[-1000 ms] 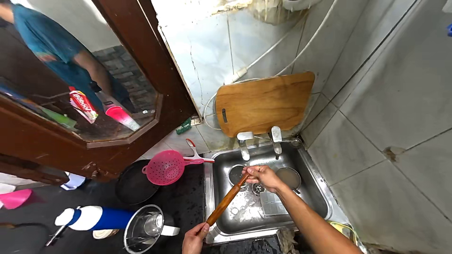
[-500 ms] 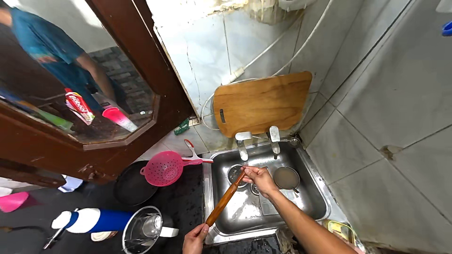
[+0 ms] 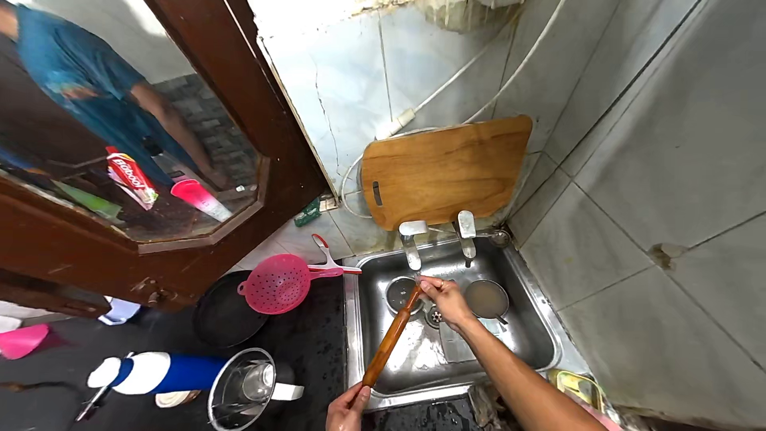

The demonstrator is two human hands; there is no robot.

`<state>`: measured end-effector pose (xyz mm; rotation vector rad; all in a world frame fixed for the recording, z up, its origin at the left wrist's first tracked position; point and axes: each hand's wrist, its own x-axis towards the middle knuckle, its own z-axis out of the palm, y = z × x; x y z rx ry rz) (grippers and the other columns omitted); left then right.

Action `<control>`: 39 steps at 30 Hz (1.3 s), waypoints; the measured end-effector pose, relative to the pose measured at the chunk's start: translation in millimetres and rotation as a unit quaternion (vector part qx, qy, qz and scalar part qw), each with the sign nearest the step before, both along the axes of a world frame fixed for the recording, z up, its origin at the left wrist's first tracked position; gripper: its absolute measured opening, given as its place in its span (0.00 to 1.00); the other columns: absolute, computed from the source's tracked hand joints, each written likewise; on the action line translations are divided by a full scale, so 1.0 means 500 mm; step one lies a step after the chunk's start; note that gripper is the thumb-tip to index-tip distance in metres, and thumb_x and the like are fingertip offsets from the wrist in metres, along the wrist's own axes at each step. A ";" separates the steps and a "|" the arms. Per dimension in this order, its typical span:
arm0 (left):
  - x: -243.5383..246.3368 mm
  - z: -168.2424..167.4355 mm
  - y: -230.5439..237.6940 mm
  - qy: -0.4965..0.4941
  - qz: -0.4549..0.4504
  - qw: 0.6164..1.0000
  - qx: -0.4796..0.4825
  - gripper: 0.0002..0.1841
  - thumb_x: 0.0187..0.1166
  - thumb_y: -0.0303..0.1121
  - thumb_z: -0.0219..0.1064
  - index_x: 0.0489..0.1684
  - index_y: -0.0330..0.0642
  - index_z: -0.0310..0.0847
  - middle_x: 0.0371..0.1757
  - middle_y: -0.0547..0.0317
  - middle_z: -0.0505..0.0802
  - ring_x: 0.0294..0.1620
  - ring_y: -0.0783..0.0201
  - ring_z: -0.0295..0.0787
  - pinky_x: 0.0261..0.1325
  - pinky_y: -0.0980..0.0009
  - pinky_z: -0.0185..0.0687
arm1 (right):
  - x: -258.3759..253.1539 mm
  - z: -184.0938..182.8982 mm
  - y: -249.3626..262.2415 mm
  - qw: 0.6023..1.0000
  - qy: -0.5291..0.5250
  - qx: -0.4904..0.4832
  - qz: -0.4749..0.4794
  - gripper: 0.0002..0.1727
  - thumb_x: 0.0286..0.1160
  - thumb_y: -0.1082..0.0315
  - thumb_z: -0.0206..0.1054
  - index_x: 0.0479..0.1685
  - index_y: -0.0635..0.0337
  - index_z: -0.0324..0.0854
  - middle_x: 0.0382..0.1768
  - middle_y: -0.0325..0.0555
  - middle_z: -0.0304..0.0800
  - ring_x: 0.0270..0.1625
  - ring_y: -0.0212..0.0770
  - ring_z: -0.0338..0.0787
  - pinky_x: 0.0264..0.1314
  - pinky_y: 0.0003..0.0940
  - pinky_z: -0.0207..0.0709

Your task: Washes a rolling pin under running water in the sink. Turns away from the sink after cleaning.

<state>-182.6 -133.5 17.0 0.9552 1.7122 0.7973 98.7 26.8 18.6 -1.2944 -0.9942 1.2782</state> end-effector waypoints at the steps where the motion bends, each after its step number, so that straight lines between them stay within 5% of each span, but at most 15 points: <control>1: -0.003 0.004 0.001 0.004 -0.006 1.000 -0.001 0.11 0.80 0.30 0.69 0.51 0.33 0.92 0.37 0.56 0.94 0.35 0.72 0.85 0.46 0.69 0.82 | 0.003 0.005 0.000 1.000 -0.001 0.001 -0.008 0.12 0.84 0.70 0.68 0.59 0.62 0.90 0.47 0.48 0.96 0.42 0.39 0.94 0.51 0.39 0.89; 6: 0.000 0.001 0.000 -0.015 0.005 1.000 0.002 0.10 0.81 0.28 0.67 0.48 0.33 0.92 0.33 0.58 0.92 0.31 0.73 0.82 0.42 0.72 0.79 | -0.016 0.031 -0.009 0.996 0.031 -0.012 -0.087 0.10 0.73 0.71 0.77 0.50 0.63 0.92 0.39 0.49 0.97 0.36 0.40 0.96 0.45 0.38 0.93; 10: -0.003 -0.005 -0.014 -0.028 0.020 0.999 -0.005 0.10 0.81 0.28 0.67 0.49 0.31 0.91 0.33 0.57 0.92 0.31 0.73 0.82 0.41 0.73 0.80 | -0.014 0.014 -0.004 0.999 -0.034 0.003 0.011 0.15 0.87 0.66 0.64 0.65 0.58 0.88 0.52 0.46 0.95 0.46 0.39 0.94 0.56 0.40 0.89; 12: -0.004 -0.012 -0.018 -0.037 0.022 0.999 -0.009 0.10 0.81 0.28 0.67 0.50 0.31 0.91 0.30 0.59 0.90 0.28 0.74 0.79 0.37 0.74 0.77 | -0.012 0.012 -0.004 1.000 -0.007 0.024 0.018 0.13 0.85 0.69 0.66 0.61 0.57 0.90 0.55 0.44 0.94 0.46 0.39 0.93 0.55 0.39 0.89; 18: 0.009 -0.013 -0.007 -0.055 0.023 0.998 0.005 0.09 0.81 0.27 0.67 0.47 0.33 0.92 0.27 0.61 0.89 0.24 0.75 0.76 0.32 0.75 0.74 | -0.038 0.007 -0.013 0.969 0.196 -0.032 -0.148 0.06 0.73 0.76 0.75 0.44 0.66 0.88 0.38 0.49 0.95 0.35 0.40 0.94 0.44 0.36 0.91; 22: -0.002 -0.010 0.001 -0.022 0.017 1.000 0.006 0.10 0.79 0.29 0.69 0.49 0.34 0.93 0.33 0.58 0.93 0.30 0.73 0.83 0.39 0.72 0.79 | 0.012 0.012 0.002 0.993 0.111 -0.025 0.011 0.17 0.82 0.72 0.68 0.67 0.65 0.82 0.52 0.50 0.92 0.45 0.41 0.93 0.53 0.38 0.89; 24: -0.015 -0.009 0.011 0.011 0.008 1.000 0.026 0.10 0.78 0.30 0.71 0.51 0.36 0.93 0.38 0.57 0.95 0.35 0.72 0.87 0.45 0.70 0.83 | 0.053 0.031 0.023 0.993 0.022 -0.007 0.116 0.14 0.79 0.74 0.70 0.61 0.66 0.87 0.54 0.51 0.93 0.47 0.42 0.94 0.56 0.40 0.90; 28: -0.022 -0.019 0.059 0.109 -0.004 0.990 0.089 0.14 0.75 0.35 0.74 0.56 0.42 0.93 0.48 0.57 0.97 0.50 0.67 0.93 0.61 0.61 0.87 | 0.091 0.086 0.060 0.969 -0.131 0.045 0.203 0.11 0.67 0.77 0.79 0.48 0.64 0.91 0.42 0.48 0.96 0.39 0.37 0.93 0.49 0.35 0.88; 32: -0.036 -0.015 0.115 0.182 -0.039 0.975 0.125 0.15 0.76 0.38 0.74 0.57 0.46 0.93 0.47 0.57 0.95 0.50 0.62 0.91 0.61 0.55 0.85 | 0.123 0.058 0.123 0.934 -0.176 0.132 0.280 0.08 0.64 0.71 0.83 0.40 0.59 0.95 0.42 0.41 0.97 0.40 0.30 0.92 0.51 0.31 0.88; 39: -0.061 -0.002 0.136 0.276 -0.078 0.945 0.160 0.13 0.72 0.38 0.76 0.53 0.50 0.96 0.43 0.58 0.94 0.49 0.56 0.90 0.61 0.49 0.81 | 0.107 0.055 0.100 0.874 -0.275 0.062 0.395 0.05 0.74 0.65 0.77 0.41 0.56 0.96 0.34 0.38 0.96 0.36 0.29 0.91 0.48 0.34 0.85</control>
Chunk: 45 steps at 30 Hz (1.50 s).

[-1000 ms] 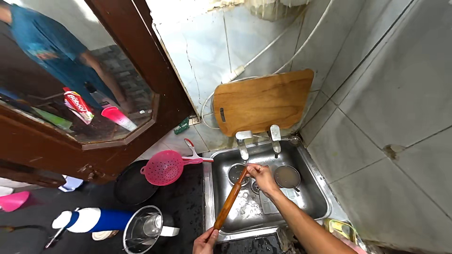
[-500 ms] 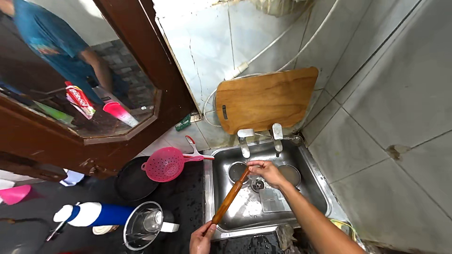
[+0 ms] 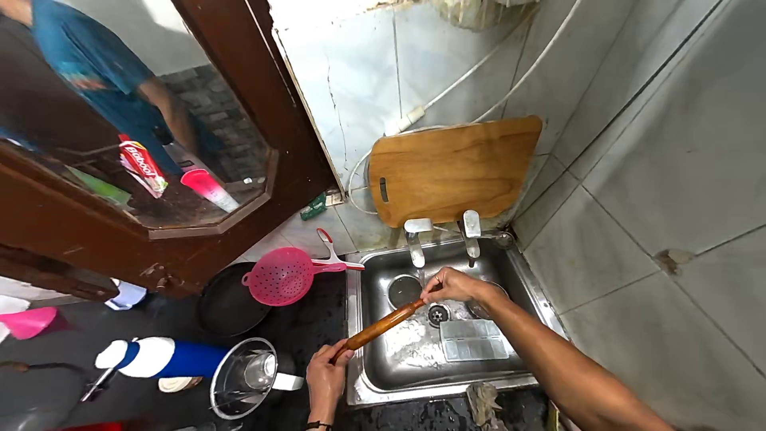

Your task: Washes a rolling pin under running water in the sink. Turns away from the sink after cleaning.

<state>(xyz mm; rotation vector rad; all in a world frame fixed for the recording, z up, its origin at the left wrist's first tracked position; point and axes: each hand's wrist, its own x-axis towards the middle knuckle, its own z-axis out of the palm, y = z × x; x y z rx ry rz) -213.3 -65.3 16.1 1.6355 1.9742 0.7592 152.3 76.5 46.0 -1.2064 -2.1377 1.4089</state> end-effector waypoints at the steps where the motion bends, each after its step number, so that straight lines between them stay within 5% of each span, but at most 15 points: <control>1: -0.002 0.001 0.005 0.010 -0.005 1.000 0.003 0.13 0.73 0.39 0.76 0.53 0.51 0.96 0.43 0.59 0.95 0.50 0.56 0.90 0.62 0.48 0.81 | -0.003 -0.016 0.000 1.000 0.007 -0.017 0.005 0.06 0.77 0.64 0.75 0.44 0.55 0.96 0.35 0.36 0.96 0.35 0.27 0.91 0.47 0.31 0.85; 8: 0.002 0.016 0.041 0.041 -0.037 0.998 0.043 0.12 0.72 0.37 0.77 0.51 0.53 0.97 0.43 0.59 0.95 0.50 0.56 0.89 0.62 0.51 0.80 | -0.026 -0.052 -0.010 0.998 0.016 -0.041 -0.041 0.12 0.69 0.55 0.81 0.44 0.50 0.97 0.39 0.33 0.98 0.42 0.27 0.92 0.55 0.37 0.84; 15: 0.005 0.011 0.080 0.034 -0.069 0.995 0.056 0.12 0.71 0.35 0.77 0.52 0.52 0.96 0.44 0.59 0.95 0.52 0.55 0.89 0.63 0.52 0.80 | 0.005 -0.051 -0.032 0.990 0.097 -0.088 -0.059 0.10 0.83 0.65 0.69 0.48 0.59 0.94 0.40 0.37 0.97 0.39 0.24 0.90 0.47 0.25 0.82; 18: 0.017 0.017 0.095 0.033 -0.076 0.995 0.059 0.12 0.71 0.34 0.77 0.51 0.52 0.97 0.45 0.59 0.95 0.52 0.55 0.89 0.63 0.51 0.80 | 0.006 -0.054 -0.038 0.986 0.105 -0.076 -0.108 0.09 0.71 0.68 0.80 0.46 0.58 0.96 0.40 0.40 0.98 0.42 0.29 0.94 0.54 0.31 0.87; 22: 0.021 0.027 0.106 0.040 -0.084 0.994 0.057 0.11 0.72 0.35 0.77 0.51 0.54 0.97 0.46 0.58 0.95 0.54 0.53 0.89 0.64 0.50 0.80 | -0.003 -0.061 -0.043 0.983 0.068 -0.019 -0.167 0.14 0.57 0.60 0.88 0.40 0.56 0.96 0.35 0.40 0.97 0.40 0.32 0.93 0.53 0.39 0.86; 24: 0.030 0.024 0.106 -0.001 -0.034 0.997 0.070 0.15 0.69 0.35 0.80 0.54 0.48 0.95 0.52 0.49 0.93 0.55 0.52 0.88 0.63 0.51 0.82 | -0.004 -0.061 -0.050 0.983 0.069 -0.007 -0.169 0.13 0.63 0.58 0.86 0.40 0.57 0.96 0.34 0.39 0.97 0.38 0.32 0.93 0.52 0.39 0.86; 25: 0.044 0.025 0.106 -0.056 0.021 0.996 0.062 0.23 0.68 0.35 0.81 0.63 0.40 0.89 0.59 0.40 0.89 0.57 0.50 0.89 0.64 0.53 0.85 | -0.005 -0.062 -0.055 0.983 0.081 -0.010 -0.167 0.12 0.68 0.59 0.82 0.41 0.58 0.96 0.33 0.39 0.97 0.37 0.31 0.93 0.52 0.37 0.88; 27: 0.087 0.026 0.111 -0.224 0.136 0.965 0.005 0.48 0.70 0.33 0.81 0.91 0.37 0.52 0.74 0.31 0.78 0.58 0.46 0.90 0.59 0.52 0.89 | -0.016 -0.067 -0.073 0.978 0.113 -0.033 -0.173 0.11 0.77 0.61 0.75 0.46 0.60 0.94 0.37 0.40 0.98 0.41 0.31 0.95 0.56 0.35 0.89; 28: 0.116 0.022 0.113 -0.327 0.170 0.929 -0.028 0.54 0.72 0.32 0.79 0.95 0.42 0.37 0.74 0.31 0.78 0.60 0.43 0.89 0.60 0.50 0.89 | -0.024 -0.074 -0.084 0.975 0.125 -0.044 -0.179 0.12 0.79 0.61 0.73 0.48 0.60 0.94 0.39 0.40 0.98 0.43 0.31 0.94 0.57 0.35 0.88; 29: 0.155 0.019 0.112 -0.416 0.180 0.889 -0.061 0.51 0.76 0.31 0.76 0.94 0.43 0.36 0.72 0.32 0.81 0.62 0.44 0.89 0.63 0.51 0.89 | -0.033 -0.076 -0.095 0.973 0.130 -0.051 -0.184 0.12 0.81 0.61 0.71 0.51 0.59 0.93 0.41 0.41 0.97 0.45 0.32 0.94 0.59 0.36 0.86; 31: 0.242 0.006 0.108 -0.541 0.150 0.817 -0.130 0.32 0.82 0.29 0.69 0.83 0.31 0.57 0.64 0.34 0.87 0.60 0.49 0.90 0.65 0.57 0.87 | -0.047 -0.079 -0.113 0.974 0.105 -0.051 -0.194 0.13 0.84 0.61 0.68 0.56 0.57 0.92 0.47 0.41 0.97 0.50 0.32 0.94 0.61 0.38 0.86; 33: 0.319 -0.008 0.112 -0.613 0.115 0.758 -0.192 0.22 0.83 0.26 0.67 0.72 0.25 0.69 0.60 0.38 0.90 0.57 0.54 0.91 0.64 0.61 0.88 | -0.054 -0.076 -0.131 0.971 0.062 -0.035 -0.227 0.13 0.84 0.62 0.65 0.56 0.55 0.92 0.46 0.41 0.96 0.49 0.34 0.92 0.60 0.40 0.84; 37: 0.398 -0.035 0.139 -0.675 0.137 0.689 -0.224 0.19 0.79 0.23 0.69 0.65 0.27 0.73 0.55 0.42 0.90 0.53 0.55 0.90 0.61 0.63 0.86 | -0.045 -0.071 -0.159 0.955 0.002 -0.020 -0.297 0.15 0.87 0.59 0.62 0.49 0.57 0.92 0.37 0.44 0.94 0.42 0.39 0.91 0.55 0.46 0.83; 41: 0.413 -0.035 0.149 -0.705 0.116 0.667 -0.209 0.16 0.74 0.18 0.70 0.60 0.31 0.76 0.52 0.44 0.90 0.50 0.55 0.89 0.60 0.62 0.86 | -0.023 -0.060 -0.177 0.942 0.041 -0.081 -0.322 0.18 0.89 0.55 0.60 0.48 0.58 0.90 0.29 0.40 0.86 0.27 0.34 0.81 0.36 0.34 0.77; 45: 0.409 -0.048 0.163 -0.764 0.090 0.623 -0.144 0.12 0.82 0.23 0.63 0.61 0.36 0.79 0.51 0.50 0.91 0.49 0.57 0.89 0.56 0.60 0.86 | -0.027 -0.041 -0.198 0.876 0.178 -0.258 -0.367 0.17 0.92 0.54 0.57 0.45 0.59 0.79 0.20 0.35 0.75 0.14 0.27 0.65 0.17 0.22 0.60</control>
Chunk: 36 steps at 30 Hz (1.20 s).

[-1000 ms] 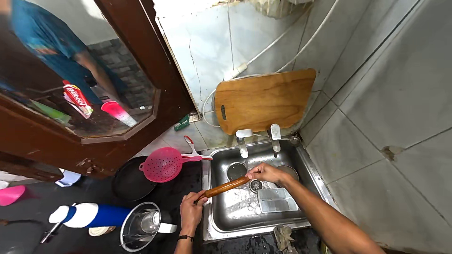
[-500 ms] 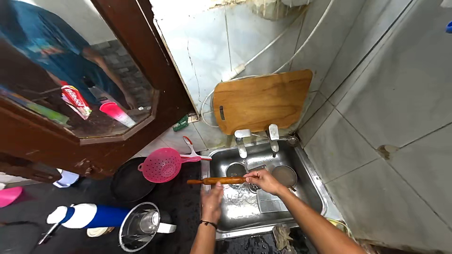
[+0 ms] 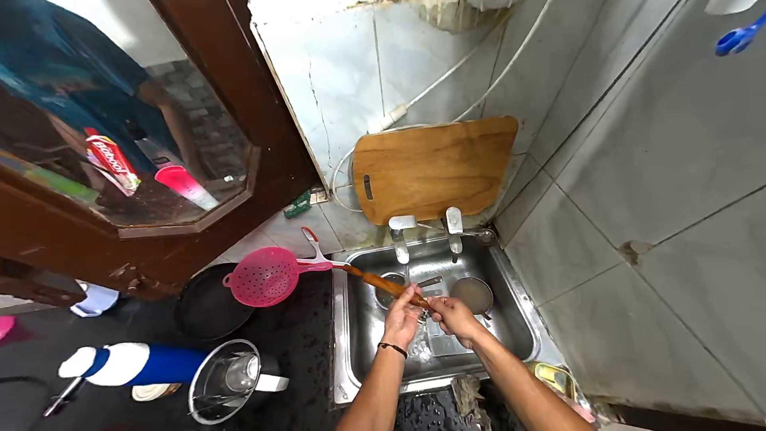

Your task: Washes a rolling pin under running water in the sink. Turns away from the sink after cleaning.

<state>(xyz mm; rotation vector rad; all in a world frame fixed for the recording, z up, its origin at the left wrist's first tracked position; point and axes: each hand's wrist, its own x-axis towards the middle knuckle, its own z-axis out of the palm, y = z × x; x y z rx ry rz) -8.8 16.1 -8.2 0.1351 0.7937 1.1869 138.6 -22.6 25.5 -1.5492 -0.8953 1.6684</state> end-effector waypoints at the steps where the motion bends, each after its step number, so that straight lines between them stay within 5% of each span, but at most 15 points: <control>1: -0.006 0.002 0.012 -0.016 0.024 1.000 0.004 0.10 0.84 0.26 0.61 0.59 0.38 0.80 0.49 0.52 0.90 0.48 0.58 0.88 0.56 0.61 0.86 | 0.005 0.005 -0.006 0.999 0.034 -0.034 -0.010 0.17 0.93 0.53 0.56 0.45 0.58 0.77 0.19 0.34 0.74 0.12 0.26 0.64 0.15 0.21 0.60; 4: -0.039 0.010 0.057 -0.041 0.085 0.995 0.015 0.07 0.88 0.40 0.59 0.44 0.50 0.78 0.36 0.64 0.87 0.38 0.66 0.87 0.48 0.69 0.87 | 0.025 0.004 -0.024 0.993 0.075 -0.088 -0.025 0.17 0.91 0.50 0.58 0.44 0.55 0.76 0.17 0.32 0.70 0.10 0.26 0.63 0.12 0.19 0.60; 7: -0.022 0.029 0.073 -0.018 0.124 0.992 -0.014 0.15 0.85 0.52 0.62 0.31 0.55 0.74 0.24 0.70 0.80 0.25 0.71 0.81 0.35 0.75 0.84 | 0.023 -0.017 -0.026 0.999 0.011 -0.018 -0.033 0.14 0.89 0.55 0.63 0.45 0.58 0.79 0.18 0.35 0.72 0.13 0.27 0.65 0.16 0.22 0.60; 9: 0.014 0.045 0.063 0.037 0.130 0.989 -0.057 0.17 0.82 0.55 0.66 0.37 0.53 0.73 0.25 0.68 0.78 0.24 0.71 0.79 0.32 0.74 0.82 | 0.015 -0.032 -0.022 0.992 -0.097 0.080 -0.016 0.12 0.85 0.58 0.67 0.48 0.59 0.85 0.24 0.38 0.81 0.22 0.31 0.75 0.27 0.29 0.70; 11: 0.062 0.059 0.045 0.064 0.101 0.987 -0.105 0.19 0.82 0.56 0.66 0.39 0.50 0.73 0.25 0.65 0.78 0.22 0.68 0.78 0.29 0.71 0.81 | 0.008 -0.040 -0.014 0.957 -0.228 0.180 0.030 0.14 0.84 0.56 0.68 0.55 0.57 0.87 0.40 0.44 0.92 0.41 0.38 0.90 0.52 0.42 0.84; 14: 0.104 0.055 0.030 0.046 0.086 0.986 -0.134 0.20 0.81 0.54 0.68 0.33 0.48 0.72 0.22 0.65 0.77 0.18 0.69 0.75 0.22 0.73 0.78 | -0.009 -0.073 -0.005 0.895 -0.333 0.294 0.040 0.15 0.86 0.58 0.64 0.54 0.61 0.86 0.44 0.50 0.94 0.50 0.46 0.94 0.61 0.50 0.86; 17: 0.096 0.048 0.035 0.007 0.047 0.992 -0.117 0.13 0.83 0.46 0.67 0.32 0.53 0.72 0.21 0.69 0.74 0.16 0.72 0.72 0.22 0.76 0.77 | -0.009 -0.073 -0.004 0.942 -0.262 0.207 0.026 0.18 0.90 0.55 0.58 0.53 0.62 0.82 0.35 0.48 0.90 0.38 0.42 0.91 0.48 0.44 0.85; 20: 0.077 0.036 0.044 -0.053 0.050 0.994 -0.081 0.11 0.84 0.38 0.61 0.28 0.54 0.72 0.16 0.71 0.72 0.14 0.72 0.71 0.23 0.77 0.78 | -0.006 -0.029 0.000 0.998 -0.064 0.012 -0.009 0.18 0.93 0.52 0.54 0.49 0.59 0.74 0.22 0.39 0.76 0.17 0.32 0.71 0.21 0.28 0.67; 24: 0.038 0.034 0.062 -0.105 0.067 0.992 -0.027 0.15 0.82 0.40 0.60 0.21 0.55 0.71 0.11 0.71 0.70 0.10 0.72 0.70 0.21 0.77 0.77 | 0.043 0.015 -0.031 0.983 0.113 -0.141 -0.028 0.19 0.93 0.46 0.51 0.51 0.53 0.73 0.15 0.31 0.64 0.10 0.27 0.61 0.11 0.21 0.60; 27: 0.025 0.046 0.076 -0.047 0.061 0.995 -0.063 0.14 0.84 0.43 0.62 0.24 0.56 0.68 0.14 0.71 0.70 0.11 0.73 0.70 0.21 0.77 0.77 | 0.066 0.029 -0.058 0.994 0.038 -0.107 0.001 0.18 0.94 0.48 0.51 0.53 0.54 0.72 0.17 0.33 0.66 0.11 0.27 0.62 0.12 0.21 0.62; 29: 0.035 0.045 0.086 0.024 0.077 0.988 -0.133 0.13 0.84 0.43 0.61 0.29 0.54 0.67 0.17 0.69 0.72 0.13 0.71 0.71 0.21 0.74 0.77 | 0.075 0.017 -0.075 0.991 -0.121 -0.007 0.051 0.18 0.93 0.50 0.55 0.51 0.57 0.74 0.21 0.38 0.74 0.17 0.32 0.71 0.21 0.28 0.68; 31: 0.039 0.031 0.097 0.084 0.110 0.974 -0.180 0.11 0.85 0.45 0.62 0.40 0.51 0.69 0.23 0.66 0.73 0.16 0.70 0.71 0.21 0.74 0.76 | 0.087 0.001 -0.097 0.946 -0.287 0.122 0.092 0.19 0.89 0.50 0.60 0.54 0.57 0.84 0.30 0.43 0.88 0.30 0.39 0.86 0.41 0.41 0.81; 33: 0.039 0.017 0.096 0.120 0.143 0.966 -0.182 0.15 0.89 0.48 0.60 0.51 0.46 0.70 0.28 0.63 0.74 0.20 0.69 0.72 0.25 0.73 0.76 | 0.094 -0.012 -0.124 0.860 -0.423 0.262 0.115 0.21 0.88 0.49 0.59 0.55 0.56 0.88 0.39 0.46 0.95 0.42 0.46 0.95 0.51 0.50 0.88; 36: 0.049 0.019 0.086 0.125 0.151 0.968 -0.155 0.20 0.92 0.55 0.51 0.40 0.48 0.68 0.25 0.64 0.74 0.20 0.67 0.73 0.27 0.69 0.78 | 0.111 -0.041 -0.147 0.767 -0.493 0.402 0.086 0.22 0.90 0.49 0.56 0.52 0.53 0.91 0.41 0.44 0.96 0.44 0.44 0.97 0.49 0.46 0.91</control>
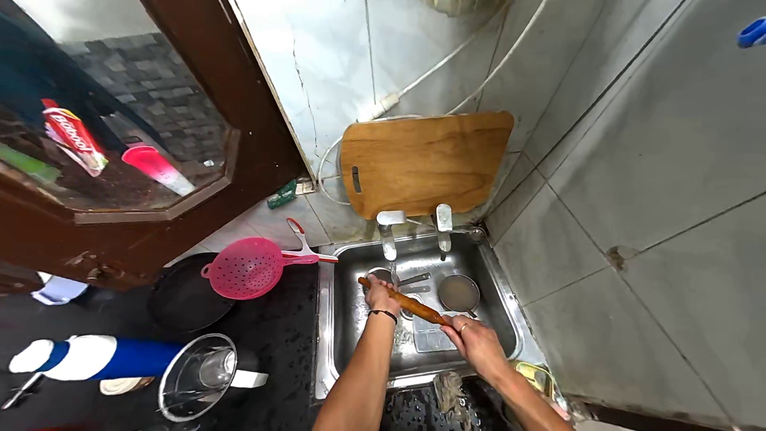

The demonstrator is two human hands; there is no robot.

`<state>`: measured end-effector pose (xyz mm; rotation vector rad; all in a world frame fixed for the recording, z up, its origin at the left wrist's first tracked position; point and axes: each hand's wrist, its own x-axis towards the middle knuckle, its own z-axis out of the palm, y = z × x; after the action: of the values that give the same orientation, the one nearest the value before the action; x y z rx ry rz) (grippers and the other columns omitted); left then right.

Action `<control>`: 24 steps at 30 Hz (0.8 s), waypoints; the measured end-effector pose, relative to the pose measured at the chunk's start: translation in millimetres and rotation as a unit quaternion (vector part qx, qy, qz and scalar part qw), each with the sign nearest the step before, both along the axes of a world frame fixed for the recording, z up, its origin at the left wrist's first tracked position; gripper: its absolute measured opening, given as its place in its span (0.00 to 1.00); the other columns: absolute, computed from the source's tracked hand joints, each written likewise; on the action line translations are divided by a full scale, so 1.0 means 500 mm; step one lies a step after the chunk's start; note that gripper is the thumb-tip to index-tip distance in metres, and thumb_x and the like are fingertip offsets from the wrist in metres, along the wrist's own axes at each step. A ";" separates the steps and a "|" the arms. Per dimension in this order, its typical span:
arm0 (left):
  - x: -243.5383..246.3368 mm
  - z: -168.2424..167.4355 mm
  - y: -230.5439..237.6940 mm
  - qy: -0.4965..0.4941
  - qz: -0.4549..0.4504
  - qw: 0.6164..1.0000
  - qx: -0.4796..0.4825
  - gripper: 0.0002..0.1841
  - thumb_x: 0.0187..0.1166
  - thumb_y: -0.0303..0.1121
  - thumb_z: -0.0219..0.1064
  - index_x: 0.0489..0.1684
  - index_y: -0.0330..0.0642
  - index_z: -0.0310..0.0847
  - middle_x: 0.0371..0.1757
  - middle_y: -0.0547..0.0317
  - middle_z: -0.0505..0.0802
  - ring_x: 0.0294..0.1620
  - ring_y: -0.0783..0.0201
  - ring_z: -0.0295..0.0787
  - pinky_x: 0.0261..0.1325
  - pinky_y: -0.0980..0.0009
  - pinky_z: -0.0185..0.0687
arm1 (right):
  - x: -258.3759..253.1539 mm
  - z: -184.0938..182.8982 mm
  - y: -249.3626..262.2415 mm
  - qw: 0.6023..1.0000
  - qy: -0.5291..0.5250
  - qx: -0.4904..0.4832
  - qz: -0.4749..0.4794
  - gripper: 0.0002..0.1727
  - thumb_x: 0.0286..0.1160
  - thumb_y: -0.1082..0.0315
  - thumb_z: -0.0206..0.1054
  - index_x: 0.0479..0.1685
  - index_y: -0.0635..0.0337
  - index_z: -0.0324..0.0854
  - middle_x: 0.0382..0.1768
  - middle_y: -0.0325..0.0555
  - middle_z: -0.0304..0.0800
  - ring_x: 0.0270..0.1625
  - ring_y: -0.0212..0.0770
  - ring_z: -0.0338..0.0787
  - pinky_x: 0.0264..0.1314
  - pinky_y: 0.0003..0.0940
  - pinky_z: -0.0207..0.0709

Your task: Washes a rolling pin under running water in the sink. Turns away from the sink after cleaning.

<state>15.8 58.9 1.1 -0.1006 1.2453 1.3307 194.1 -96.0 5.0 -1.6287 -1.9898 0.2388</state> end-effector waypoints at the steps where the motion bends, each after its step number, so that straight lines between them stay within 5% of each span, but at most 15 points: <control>1: 0.002 0.004 -0.007 -0.022 -0.011 1.000 0.017 0.20 0.91 0.56 0.51 0.35 0.51 0.68 0.23 0.66 0.74 0.19 0.68 0.73 0.26 0.70 0.78 | 0.005 -0.003 -0.008 1.000 0.019 0.002 -0.009 0.22 0.90 0.49 0.56 0.51 0.53 0.91 0.40 0.44 0.96 0.42 0.43 0.97 0.47 0.45 0.91; 5: 0.003 0.008 -0.032 -0.155 -0.053 0.979 0.118 0.22 0.87 0.54 0.57 0.19 0.57 0.65 0.14 0.71 0.71 0.14 0.72 0.71 0.24 0.76 0.76 | 0.024 0.030 -0.019 0.941 0.247 -0.214 -0.086 0.19 0.87 0.49 0.60 0.50 0.56 0.86 0.31 0.40 0.89 0.29 0.35 0.86 0.38 0.38 0.83; 7: -0.001 -0.006 -0.044 -0.228 -0.048 0.957 0.172 0.23 0.86 0.47 0.57 0.12 0.56 0.65 0.10 0.72 0.69 0.10 0.72 0.69 0.20 0.78 0.73 | 0.024 0.054 -0.016 0.845 0.388 -0.345 -0.129 0.16 0.89 0.52 0.60 0.48 0.57 0.80 0.21 0.37 0.79 0.18 0.32 0.75 0.23 0.29 0.71; 10: -0.007 -0.030 -0.052 -0.326 -0.069 0.907 0.257 0.27 0.85 0.52 0.55 0.09 0.53 0.70 0.08 0.71 0.71 0.08 0.71 0.70 0.18 0.76 0.73 | 0.025 0.071 -0.011 0.629 0.590 -0.473 -0.180 0.15 0.93 0.51 0.55 0.50 0.52 0.74 0.16 0.32 0.66 0.09 0.25 0.62 0.09 0.19 0.60; 12: -0.001 -0.025 -0.055 -0.328 -0.089 0.903 0.264 0.28 0.83 0.57 0.55 0.08 0.53 0.70 0.07 0.70 0.72 0.09 0.70 0.73 0.19 0.74 0.75 | 0.030 0.071 -0.007 0.561 0.633 -0.496 -0.195 0.16 0.92 0.49 0.55 0.51 0.51 0.76 0.15 0.29 0.64 0.08 0.24 0.60 0.08 0.18 0.58; 14: 0.013 -0.004 -0.059 -0.270 -0.083 0.933 0.224 0.26 0.84 0.57 0.54 0.13 0.55 0.71 0.10 0.70 0.74 0.12 0.70 0.75 0.24 0.74 0.79 | 0.023 0.078 0.000 0.603 0.613 -0.470 -0.196 0.14 0.92 0.51 0.56 0.49 0.52 0.74 0.15 0.31 0.66 0.09 0.25 0.61 0.09 0.19 0.59; 20: 0.067 0.019 -0.063 -0.021 -0.019 0.994 0.109 0.22 0.89 0.61 0.49 0.47 0.52 0.70 0.28 0.66 0.78 0.22 0.69 0.78 0.28 0.73 0.81 | -0.021 0.021 0.017 0.899 0.346 -0.235 -0.132 0.13 0.83 0.55 0.68 0.45 0.55 0.86 0.26 0.38 0.88 0.23 0.33 0.82 0.31 0.32 0.78; 22: 0.081 0.029 -0.079 0.018 -0.036 0.994 0.099 0.20 0.92 0.55 0.51 0.64 0.49 0.68 0.35 0.62 0.79 0.25 0.68 0.79 0.30 0.72 0.82 | -0.039 0.002 0.013 0.953 0.250 -0.140 -0.103 0.16 0.83 0.53 0.67 0.49 0.56 0.89 0.32 0.41 0.92 0.31 0.35 0.89 0.40 0.38 0.85; 24: 0.091 0.035 -0.101 0.010 -0.057 0.994 0.092 0.17 0.91 0.50 0.54 0.63 0.48 0.68 0.35 0.61 0.78 0.26 0.67 0.79 0.31 0.71 0.82 | -0.058 -0.017 0.019 0.975 0.192 -0.066 -0.092 0.18 0.84 0.52 0.65 0.47 0.57 0.90 0.31 0.42 0.94 0.31 0.38 0.92 0.38 0.41 0.87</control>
<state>61.2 8.5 18.4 0.1118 1.1225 1.3422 164.9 -86.3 -3.5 -1.6857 -1.5505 0.5788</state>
